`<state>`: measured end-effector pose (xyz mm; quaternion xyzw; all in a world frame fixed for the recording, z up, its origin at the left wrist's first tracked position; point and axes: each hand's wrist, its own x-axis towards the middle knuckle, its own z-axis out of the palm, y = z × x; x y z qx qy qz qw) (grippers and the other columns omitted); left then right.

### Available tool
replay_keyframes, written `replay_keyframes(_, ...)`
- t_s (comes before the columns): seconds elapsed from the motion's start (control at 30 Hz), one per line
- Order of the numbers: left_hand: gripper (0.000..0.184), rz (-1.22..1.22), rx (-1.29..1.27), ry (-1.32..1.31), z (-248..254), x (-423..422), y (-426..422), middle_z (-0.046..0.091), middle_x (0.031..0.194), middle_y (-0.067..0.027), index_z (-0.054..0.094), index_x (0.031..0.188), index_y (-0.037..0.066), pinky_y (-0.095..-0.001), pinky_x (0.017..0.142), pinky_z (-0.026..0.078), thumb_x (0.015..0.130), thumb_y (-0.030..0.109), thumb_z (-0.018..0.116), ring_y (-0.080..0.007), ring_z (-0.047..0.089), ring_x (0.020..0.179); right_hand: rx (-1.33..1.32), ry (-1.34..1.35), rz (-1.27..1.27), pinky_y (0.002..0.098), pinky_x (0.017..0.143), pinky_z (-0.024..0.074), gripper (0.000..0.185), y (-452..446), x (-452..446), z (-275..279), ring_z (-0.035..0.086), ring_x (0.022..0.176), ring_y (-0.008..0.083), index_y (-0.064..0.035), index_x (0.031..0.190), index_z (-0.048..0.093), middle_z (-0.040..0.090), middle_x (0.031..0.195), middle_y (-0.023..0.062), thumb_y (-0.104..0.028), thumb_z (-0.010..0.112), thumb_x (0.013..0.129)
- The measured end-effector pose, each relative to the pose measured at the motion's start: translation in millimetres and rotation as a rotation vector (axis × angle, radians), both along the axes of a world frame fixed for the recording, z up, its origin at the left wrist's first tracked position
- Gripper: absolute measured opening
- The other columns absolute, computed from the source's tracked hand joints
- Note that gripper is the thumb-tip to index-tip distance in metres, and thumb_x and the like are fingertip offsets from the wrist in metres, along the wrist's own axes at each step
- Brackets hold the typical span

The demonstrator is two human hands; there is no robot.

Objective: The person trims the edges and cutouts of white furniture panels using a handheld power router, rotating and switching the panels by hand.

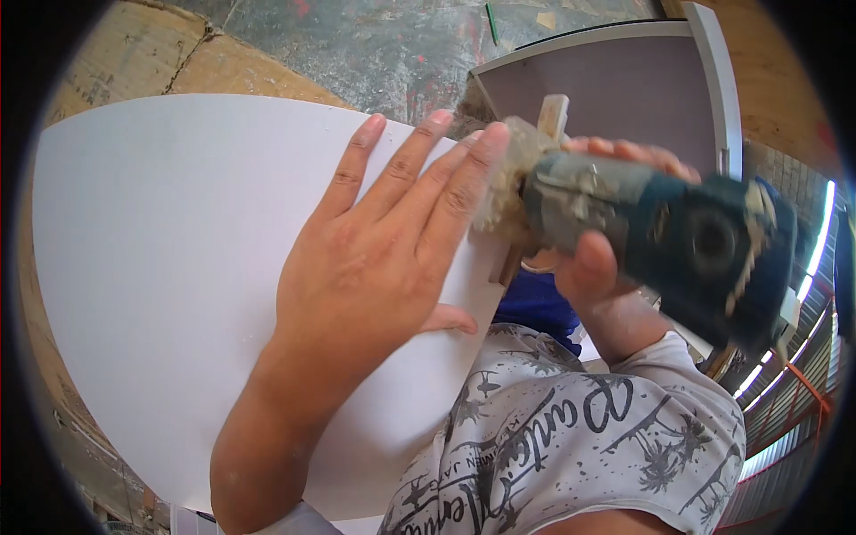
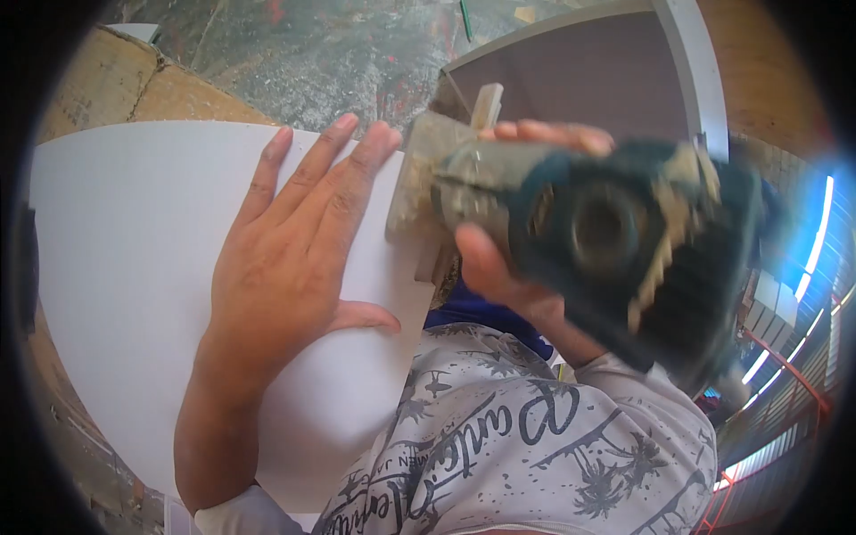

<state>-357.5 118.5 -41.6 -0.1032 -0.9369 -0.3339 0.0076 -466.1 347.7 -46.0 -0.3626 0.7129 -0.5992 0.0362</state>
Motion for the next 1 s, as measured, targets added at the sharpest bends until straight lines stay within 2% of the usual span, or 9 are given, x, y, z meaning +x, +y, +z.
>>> replay_keyframes(0.13,0.143,-0.007,-0.042,0.042,-5.4,-1.2,-2.4,0.053,0.153,-0.0096,0.025,0.157,-0.007,-0.0494,0.125,0.024,0.044,0.064,0.076,-0.0305,0.043,0.147,-0.098,0.064,-0.218,0.0478,0.101,0.052,0.07,-21.4,-28.3,-23.5,0.064,0.115,0.0265,-0.006,0.136,0.051,0.062,0.125,0.0145,-0.027,0.088,0.081)
replay_keyframes(0.23,0.143,0.032,-0.013,0.045,-3.1,-5.3,-2.3,0.053,0.152,-0.0098,0.03,0.155,-0.006,-0.0491,0.124,0.026,0.042,0.066,0.079,-0.0291,0.045,0.145,-0.095,0.182,-0.329,0.035,0.082,0.0529,0.049,-36.0,-67.5,-21.6,0.066,0.092,0.0186,-0.0036,0.114,0.063,0.068,0.1,0.0065,-0.022,0.089,0.077)
replay_keyframes(0.3,0.145,0.041,-0.04,0.064,-5.5,-8.5,-3.4,0.053,0.152,-0.0104,0.03,0.155,-0.007,-0.0497,0.124,0.026,0.043,0.072,0.077,-0.0301,0.047,0.143,0.063,0.491,-0.298,0.026,0.065,0.0478,0.031,-36.4,-100.5,-22.6,0.057,0.074,0.0089,-0.0036,0.106,0.062,0.063,0.088,-0.0009,-0.019,0.08,0.087)
replay_keyframes(0.4,0.151,0.05,-0.128,0.078,-16.9,-4.1,-20.4,0.054,0.151,-0.0123,0.023,0.156,-0.009,-0.0511,0.124,0.025,0.048,0.087,0.068,-0.0341,0.05,0.14,-0.189,0.258,-0.204,0.0265,0.065,0.0481,0.032,-66.6,-121.5,-44.8,0.057,0.074,0.0092,-0.0038,0.107,0.062,0.063,0.088,-0.0008,-0.015,0.083,0.085)
replay_keyframes(0.47,0.149,0.048,-0.159,0.089,-16.6,-3.9,-21.9,0.056,0.149,-0.0132,0.025,0.156,-0.009,-0.0517,0.123,0.026,0.052,0.091,0.064,-0.0351,0.052,0.138,-0.09,0.127,-0.17,0.0268,0.065,0.049,0.032,-56.5,-124.9,-46.1,0.06,0.075,0.0102,-0.0043,0.105,0.063,0.063,0.088,-0.0007,-0.013,0.084,0.082)
replay_keyframes(0.53,0.132,0.063,-0.129,0.061,-9.8,-4.8,-25.1,0.059,0.145,-0.011,0.037,0.151,-0.006,-0.0507,0.121,0.028,0.059,0.083,0.068,-0.0326,0.053,0.137,-0.04,0.007,-0.161,0.0269,0.065,0.0494,0.032,-51.8,-124.7,-52.4,0.061,0.076,0.0107,-0.0044,0.104,0.063,0.063,0.088,-0.0005,-0.013,0.085,0.082)
replay_keyframes(0.63,0.112,0.052,-0.191,0.022,-0.2,-5.5,-33.5,0.062,0.141,-0.0104,0.049,0.146,-0.002,-0.0511,0.12,0.03,0.068,0.075,0.071,-0.0328,0.055,0.134,0.083,0.574,-0.224,0.0275,0.063,0.0507,0.03,-31.2,-139.1,-91.8,0.064,0.074,0.0123,-0.0039,0.103,0.064,0.065,0.088,0.0009,-0.011,0.084,0.082)
replay_keyframes(0.8,0.101,-0.05,-0.297,0.015,0.7,-2.3,-47.7,0.063,0.138,-0.0188,0.05,0.143,-0.004,-0.0587,0.118,0.03,0.082,0.075,0.066,-0.0416,0.056,0.132,0.052,0.463,-0.118,0.0295,0.062,0.0533,0.032,-11.1,-131.2,-120.5,0.067,0.075,0.0148,-0.0042,0.104,0.067,0.07,0.091,0.0036,-0.014,0.087,0.08)
replay_keyframes(1.0,0.092,-0.077,-0.288,0.001,9.0,6.6,-48.0,0.064,0.135,-0.0213,0.053,0.139,0.0,-0.0612,0.118,0.03,0.084,0.073,0.066,-0.0433,0.058,0.129,0.275,0.589,-0.386,0.0276,0.066,0.0535,0.022,-13.2,-107.8,-89.7,0.066,0.075,0.0135,-0.0056,0.098,0.072,0.068,0.089,0.0017,-0.013,0.085,0.083)
